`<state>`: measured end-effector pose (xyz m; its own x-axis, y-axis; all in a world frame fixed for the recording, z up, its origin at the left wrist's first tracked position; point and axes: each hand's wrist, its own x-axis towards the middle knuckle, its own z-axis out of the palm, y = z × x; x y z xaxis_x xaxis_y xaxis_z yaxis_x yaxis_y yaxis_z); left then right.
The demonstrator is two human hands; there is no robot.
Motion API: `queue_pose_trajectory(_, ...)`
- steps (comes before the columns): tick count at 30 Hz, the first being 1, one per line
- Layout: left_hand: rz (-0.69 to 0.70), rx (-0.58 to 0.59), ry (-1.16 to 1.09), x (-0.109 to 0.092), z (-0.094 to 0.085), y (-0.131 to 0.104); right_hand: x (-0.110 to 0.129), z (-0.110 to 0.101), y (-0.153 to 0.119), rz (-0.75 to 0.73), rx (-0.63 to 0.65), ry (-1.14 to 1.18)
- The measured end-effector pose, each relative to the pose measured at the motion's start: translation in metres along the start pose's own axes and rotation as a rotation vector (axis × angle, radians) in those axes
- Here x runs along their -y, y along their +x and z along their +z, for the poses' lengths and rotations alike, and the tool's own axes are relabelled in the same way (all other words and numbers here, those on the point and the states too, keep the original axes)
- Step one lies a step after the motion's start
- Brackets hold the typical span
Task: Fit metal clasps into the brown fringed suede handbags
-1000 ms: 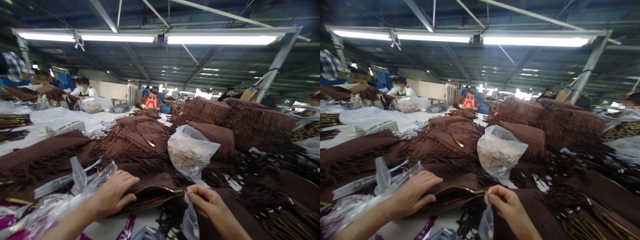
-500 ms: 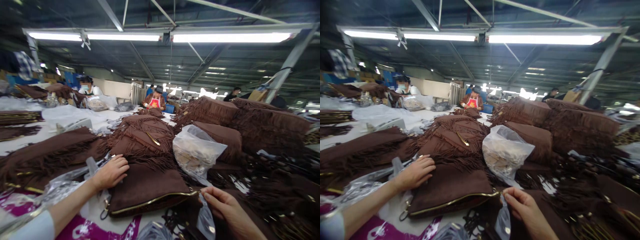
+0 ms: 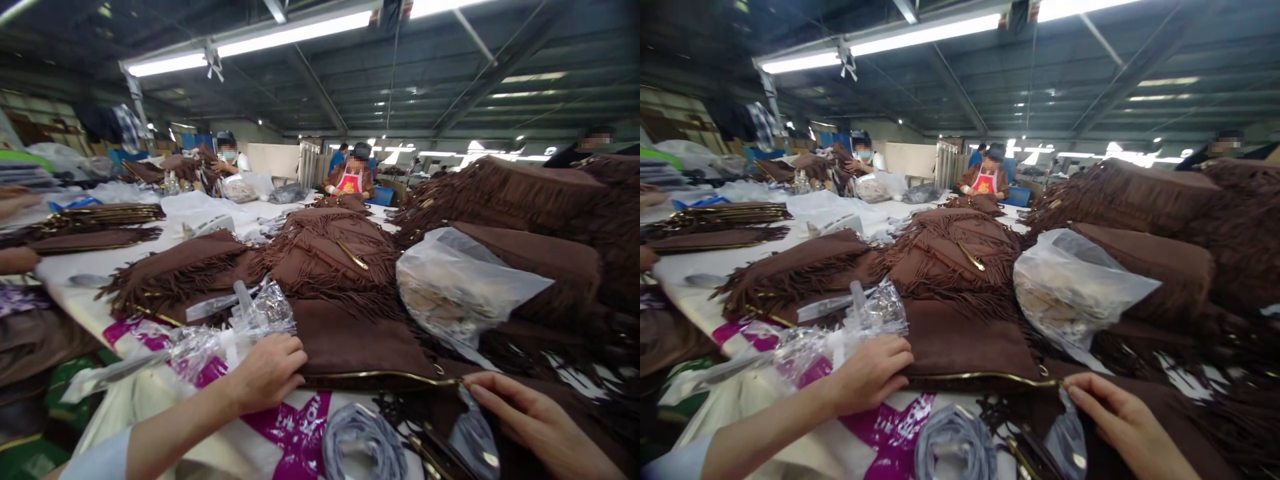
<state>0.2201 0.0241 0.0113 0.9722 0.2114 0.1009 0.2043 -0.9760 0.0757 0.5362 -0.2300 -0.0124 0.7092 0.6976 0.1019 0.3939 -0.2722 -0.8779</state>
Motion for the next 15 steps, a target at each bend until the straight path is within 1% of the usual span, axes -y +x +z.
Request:
queue_pose_trajectory(3, -0.050, 0.008, 0.012, -0.001, 0.003, 0.004, 0.001, 0.000, 0.000, -0.056, 0.094, -0.196)
queue_pose_trajectory(4, -0.054, 0.020, 0.017, -0.001, 0.002, 0.004, -0.003, 0.000, 0.000, -0.107, 0.075, -0.263)
queue_pose_trajectory(6, -0.044, 0.044, 0.014, -0.003, -0.003, 0.000, -0.011, 0.001, -0.002, -0.261, -0.014, -0.410)
queue_pose_trajectory(8, -0.004, 0.011, -0.011, -0.010, -0.007, -0.008, -0.011, 0.004, -0.010, -0.446, -0.102, -0.532)
queue_pose_trajectory(9, 0.034, -0.035, -0.024, -0.016, -0.008, -0.013, -0.006, 0.007, -0.017, -0.528, -0.130, -0.562)
queue_pose_trajectory(10, 0.089, -0.092, -0.034, -0.023, -0.009, -0.018, 0.002, 0.011, -0.025, -0.595, -0.128, -0.567)
queue_pose_trajectory(11, 0.168, -0.140, -0.041, -0.031, -0.010, -0.023, 0.014, 0.015, -0.035, -0.652, -0.094, -0.548)
queue_pose_trajectory(12, 0.264, -0.173, -0.041, -0.039, -0.010, -0.026, 0.029, 0.021, -0.045, -0.702, -0.038, -0.509)
queue_pose_trajectory(13, 0.364, -0.189, -0.036, -0.047, -0.010, -0.029, 0.043, 0.027, -0.055, -0.736, 0.043, -0.471)
queue_pose_trajectory(15, 0.547, -0.175, -0.026, -0.060, -0.010, -0.030, 0.069, 0.039, -0.071, -0.766, 0.192, -0.411)
